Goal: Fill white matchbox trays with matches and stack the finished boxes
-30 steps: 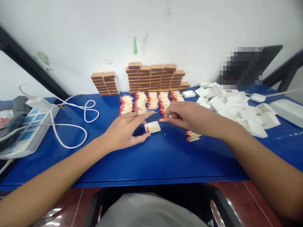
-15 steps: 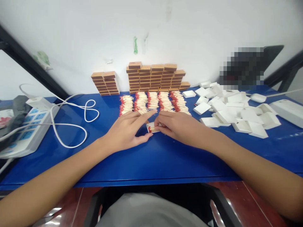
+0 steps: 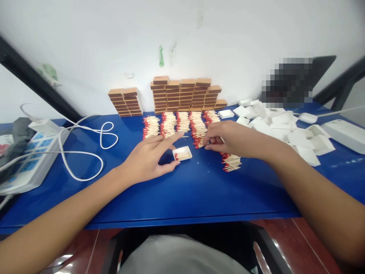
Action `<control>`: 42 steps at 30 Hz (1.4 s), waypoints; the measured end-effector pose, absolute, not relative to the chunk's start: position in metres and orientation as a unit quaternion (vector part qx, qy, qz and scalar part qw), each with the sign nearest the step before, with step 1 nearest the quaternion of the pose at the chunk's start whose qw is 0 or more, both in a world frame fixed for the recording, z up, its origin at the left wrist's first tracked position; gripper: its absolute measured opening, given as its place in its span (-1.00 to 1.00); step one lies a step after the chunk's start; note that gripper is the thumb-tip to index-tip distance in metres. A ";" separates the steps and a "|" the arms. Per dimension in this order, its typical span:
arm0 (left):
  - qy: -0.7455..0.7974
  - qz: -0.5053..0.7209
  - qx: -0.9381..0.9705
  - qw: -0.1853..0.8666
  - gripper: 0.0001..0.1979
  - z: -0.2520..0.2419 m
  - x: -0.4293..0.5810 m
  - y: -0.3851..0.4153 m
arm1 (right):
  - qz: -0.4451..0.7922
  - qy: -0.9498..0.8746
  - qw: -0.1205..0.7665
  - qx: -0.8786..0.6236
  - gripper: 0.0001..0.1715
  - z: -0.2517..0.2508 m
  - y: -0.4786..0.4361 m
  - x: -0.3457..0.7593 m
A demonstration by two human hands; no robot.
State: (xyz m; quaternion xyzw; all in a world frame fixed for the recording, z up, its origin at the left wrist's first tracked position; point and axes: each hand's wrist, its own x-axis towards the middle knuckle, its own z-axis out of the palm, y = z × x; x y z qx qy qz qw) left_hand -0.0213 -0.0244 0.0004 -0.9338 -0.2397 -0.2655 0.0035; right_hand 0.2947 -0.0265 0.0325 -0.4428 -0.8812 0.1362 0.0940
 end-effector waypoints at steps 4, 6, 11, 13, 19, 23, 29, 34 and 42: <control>-0.243 -0.261 -0.934 0.000 -0.26 0.001 -0.020 -0.025 | 0.137 -0.884 0.098 -0.437 -0.80 0.028 -0.026 0.290; -0.241 -0.260 -0.935 -0.003 -0.26 0.001 -0.020 -0.025 | 0.138 -0.882 0.100 -0.439 -0.80 0.029 -0.027 0.289; -0.237 -0.261 -0.936 0.002 -0.28 0.001 -0.021 -0.025 | 0.146 -0.876 0.099 -0.448 -0.81 0.031 -0.027 0.289; -0.234 -0.263 -0.936 0.004 -0.29 0.001 -0.021 -0.025 | 0.143 -0.876 0.101 -0.450 -0.83 0.030 -0.027 0.289; -0.231 -0.263 -0.937 0.002 -0.28 0.001 -0.022 -0.026 | 0.136 -0.890 0.109 -0.422 -0.81 0.029 -0.026 0.289; -0.229 -0.262 -0.937 0.001 -0.28 0.001 -0.022 -0.026 | 0.133 -0.887 0.106 -0.430 -0.81 0.029 -0.026 0.289; -0.224 -0.267 -0.937 0.000 -0.29 0.000 -0.021 -0.025 | 0.141 -0.889 0.111 -0.422 -0.79 0.025 -0.023 0.292; -0.228 -0.263 -0.938 0.000 -0.29 0.000 -0.020 -0.024 | 0.136 -0.890 0.106 -0.422 -0.76 0.024 -0.023 0.292; -0.228 -0.259 -0.939 0.000 -0.30 0.000 -0.021 -0.025 | 0.115 -0.894 0.095 -0.422 -0.73 0.025 -0.024 0.292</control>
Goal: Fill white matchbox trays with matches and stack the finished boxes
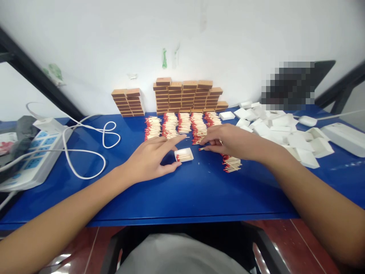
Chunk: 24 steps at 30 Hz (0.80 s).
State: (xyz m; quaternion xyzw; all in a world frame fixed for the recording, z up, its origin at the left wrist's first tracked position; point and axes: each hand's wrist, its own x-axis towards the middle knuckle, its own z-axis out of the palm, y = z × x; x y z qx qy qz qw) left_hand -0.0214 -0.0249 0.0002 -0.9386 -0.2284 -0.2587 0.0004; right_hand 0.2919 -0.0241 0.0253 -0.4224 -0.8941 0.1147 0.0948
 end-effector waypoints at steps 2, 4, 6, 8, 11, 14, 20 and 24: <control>-0.228 -0.260 -0.938 0.000 -0.31 0.000 -0.022 -0.025 | 0.122 -0.888 0.100 -0.432 -0.69 0.026 -0.024 0.291; -0.229 -0.261 -0.938 0.001 -0.31 0.000 -0.022 -0.025 | 0.126 -0.885 0.103 -0.436 -0.65 0.027 -0.025 0.290; -0.230 -0.259 -0.938 0.001 -0.31 0.000 -0.022 -0.025 | 0.127 -0.886 0.103 -0.434 -0.64 0.027 -0.025 0.290; -0.230 -0.258 -0.938 0.000 -0.31 0.000 -0.022 -0.025 | 0.125 -0.888 0.104 -0.429 -0.67 0.028 -0.026 0.289; -0.232 -0.252 -0.939 -0.007 -0.30 0.000 -0.022 -0.025 | 0.128 -0.887 0.107 -0.430 -0.70 0.027 -0.026 0.289; -0.239 -0.246 -0.939 -0.011 -0.30 0.000 -0.022 -0.025 | 0.136 -0.884 0.102 -0.436 -0.76 0.027 -0.027 0.288; -0.243 -0.249 -0.937 -0.009 -0.30 0.001 -0.022 -0.025 | 0.167 -0.866 0.074 -0.467 -0.85 0.030 -0.028 0.285; -0.244 -0.247 -0.938 -0.011 -0.29 0.001 -0.021 -0.024 | 0.171 -0.858 0.061 -0.481 -0.85 0.029 -0.029 0.283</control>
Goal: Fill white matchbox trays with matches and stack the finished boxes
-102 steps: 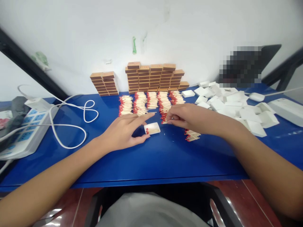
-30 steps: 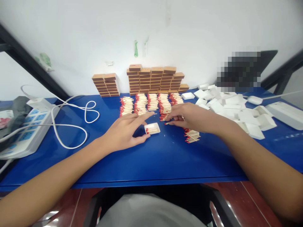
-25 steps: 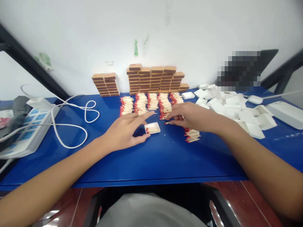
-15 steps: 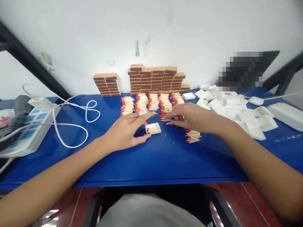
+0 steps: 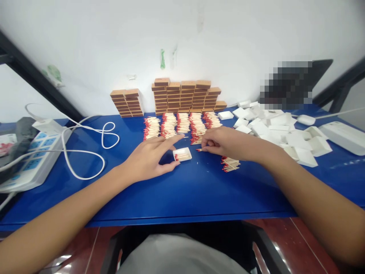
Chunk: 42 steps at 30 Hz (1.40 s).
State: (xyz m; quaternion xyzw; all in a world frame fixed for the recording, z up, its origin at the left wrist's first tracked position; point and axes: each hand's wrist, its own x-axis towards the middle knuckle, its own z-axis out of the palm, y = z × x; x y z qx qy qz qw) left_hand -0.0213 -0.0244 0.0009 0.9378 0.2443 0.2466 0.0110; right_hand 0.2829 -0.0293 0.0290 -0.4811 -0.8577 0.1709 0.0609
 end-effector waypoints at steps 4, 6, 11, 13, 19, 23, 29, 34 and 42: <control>0.247 0.243 0.938 0.015 -0.29 0.001 -0.021 -0.025 | 0.156 -0.862 0.053 -0.479 -0.75 0.023 -0.030 0.285; 0.249 0.241 0.938 0.015 -0.30 0.001 -0.021 -0.025 | 0.155 -0.865 0.058 -0.474 -0.73 0.021 -0.031 0.287; 0.249 0.234 0.940 0.021 -0.31 0.002 -0.021 -0.025 | 0.167 -0.874 0.105 -0.445 -0.70 0.025 -0.036 0.283; 0.247 0.238 0.939 0.025 -0.31 0.001 -0.020 -0.025 | 0.175 -0.872 0.130 -0.439 -0.70 0.030 -0.041 0.275; 0.240 0.268 0.933 0.028 -0.32 -0.001 -0.015 -0.028 | 0.167 -0.870 0.190 -0.423 -0.82 0.028 -0.057 0.245; 0.234 0.272 0.933 0.030 -0.32 0.000 -0.014 -0.030 | 0.152 -0.875 0.191 -0.418 -0.86 0.014 -0.056 0.238; 0.244 0.260 0.934 0.029 -0.32 0.000 -0.015 -0.029 | 0.128 -0.884 0.200 -0.403 -0.85 0.018 -0.051 0.245; 0.248 0.262 0.933 0.017 -0.29 0.000 -0.020 -0.025 | 0.068 -0.865 0.194 -0.457 -0.81 0.035 -0.037 0.279; 0.242 0.256 0.936 0.013 -0.32 0.001 -0.020 -0.026 | 0.124 -0.858 0.091 -0.490 -0.83 0.028 -0.020 0.297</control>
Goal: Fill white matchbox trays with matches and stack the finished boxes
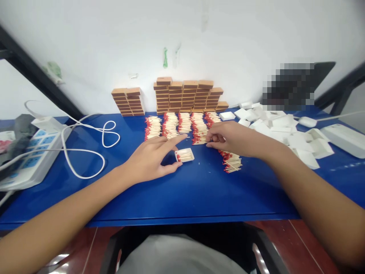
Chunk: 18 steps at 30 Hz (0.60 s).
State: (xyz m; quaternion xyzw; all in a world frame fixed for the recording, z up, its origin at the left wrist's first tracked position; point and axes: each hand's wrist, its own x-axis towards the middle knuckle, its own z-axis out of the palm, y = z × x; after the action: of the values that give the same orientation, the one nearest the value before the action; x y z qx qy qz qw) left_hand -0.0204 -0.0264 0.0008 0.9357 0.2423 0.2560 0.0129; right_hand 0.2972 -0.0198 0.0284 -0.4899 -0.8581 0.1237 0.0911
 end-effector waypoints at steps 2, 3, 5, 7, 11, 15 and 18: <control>0.246 0.252 0.936 0.015 -0.32 0.001 -0.021 -0.026 | 0.130 -0.860 0.092 -0.486 -0.82 0.025 -0.021 0.293; 0.248 0.251 0.936 0.015 -0.31 0.001 -0.021 -0.026 | 0.133 -0.862 0.092 -0.481 -0.82 0.024 -0.021 0.292; 0.247 0.256 0.935 0.014 -0.28 0.000 -0.022 -0.025 | 0.136 -0.865 0.092 -0.473 -0.82 0.021 -0.021 0.291; 0.245 0.258 0.934 0.012 -0.28 -0.001 -0.022 -0.024 | 0.138 -0.865 0.092 -0.474 -0.84 0.020 -0.022 0.290; 0.243 0.257 0.935 0.012 -0.32 -0.002 -0.021 -0.026 | 0.160 -0.859 0.087 -0.479 -0.89 0.023 -0.025 0.286; 0.245 0.254 0.936 0.013 -0.30 -0.003 -0.022 -0.025 | 0.180 -0.853 0.072 -0.484 -0.93 0.028 -0.030 0.284; 0.246 0.255 0.935 0.015 -0.27 -0.004 -0.023 -0.023 | 0.176 -0.853 0.064 -0.488 -0.93 0.032 -0.033 0.287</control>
State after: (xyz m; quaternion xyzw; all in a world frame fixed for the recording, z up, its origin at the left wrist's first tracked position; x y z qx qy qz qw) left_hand -0.0227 -0.0234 -0.0035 0.9350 0.2456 0.2554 0.0148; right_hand 0.2872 -0.0327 0.0324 -0.4879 -0.8526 0.1759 0.0644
